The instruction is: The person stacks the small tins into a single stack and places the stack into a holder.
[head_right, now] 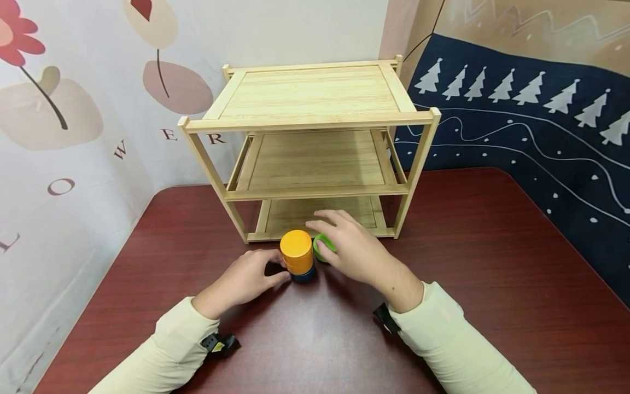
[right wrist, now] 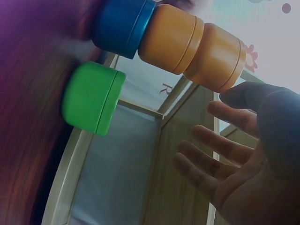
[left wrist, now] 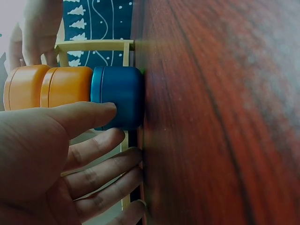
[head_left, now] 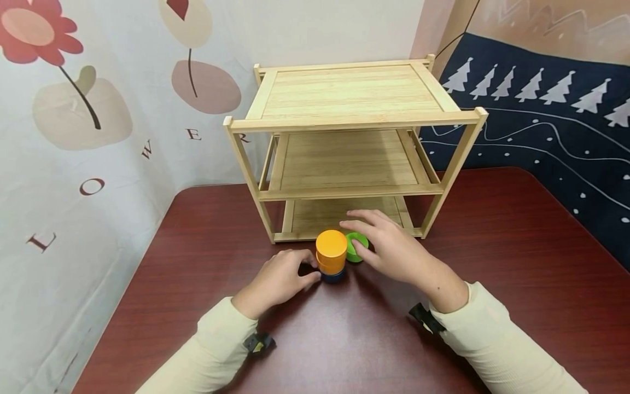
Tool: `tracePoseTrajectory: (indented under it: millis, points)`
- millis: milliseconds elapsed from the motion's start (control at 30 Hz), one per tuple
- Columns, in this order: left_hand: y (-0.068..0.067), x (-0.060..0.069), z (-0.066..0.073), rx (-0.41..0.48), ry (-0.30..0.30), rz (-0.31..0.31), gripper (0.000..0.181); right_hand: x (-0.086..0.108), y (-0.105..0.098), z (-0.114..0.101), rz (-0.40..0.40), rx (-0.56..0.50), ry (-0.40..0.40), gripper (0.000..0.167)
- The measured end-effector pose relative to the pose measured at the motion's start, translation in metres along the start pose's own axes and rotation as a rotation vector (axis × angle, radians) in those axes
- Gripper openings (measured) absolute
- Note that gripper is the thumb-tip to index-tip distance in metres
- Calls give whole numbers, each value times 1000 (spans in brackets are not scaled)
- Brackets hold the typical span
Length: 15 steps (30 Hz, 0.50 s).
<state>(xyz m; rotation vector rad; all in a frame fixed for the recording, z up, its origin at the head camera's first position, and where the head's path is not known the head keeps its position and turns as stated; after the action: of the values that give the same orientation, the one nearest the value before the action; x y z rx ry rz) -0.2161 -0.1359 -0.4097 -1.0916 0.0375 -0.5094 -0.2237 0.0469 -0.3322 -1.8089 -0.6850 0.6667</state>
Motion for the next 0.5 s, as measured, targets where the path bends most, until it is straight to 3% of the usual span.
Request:
tracePoseTrajectory:
  millis: [500]
  points:
    - [0,0,1,5,-2,-13,17,-3,9,10,-50,-6,45,39]
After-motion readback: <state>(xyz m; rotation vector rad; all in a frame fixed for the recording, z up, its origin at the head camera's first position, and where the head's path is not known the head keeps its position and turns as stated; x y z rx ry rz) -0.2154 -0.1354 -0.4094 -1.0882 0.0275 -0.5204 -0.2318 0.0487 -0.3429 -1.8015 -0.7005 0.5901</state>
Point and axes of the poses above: each hand's wrist, its own x-axis away from the middle knuckle, its own y-axis out of the palm, z = x × y, the point moved 7 cm from there along -x, towards the middle knuckle, and after that the axes turned 15 degrees about -z, right-handed, at the moved point
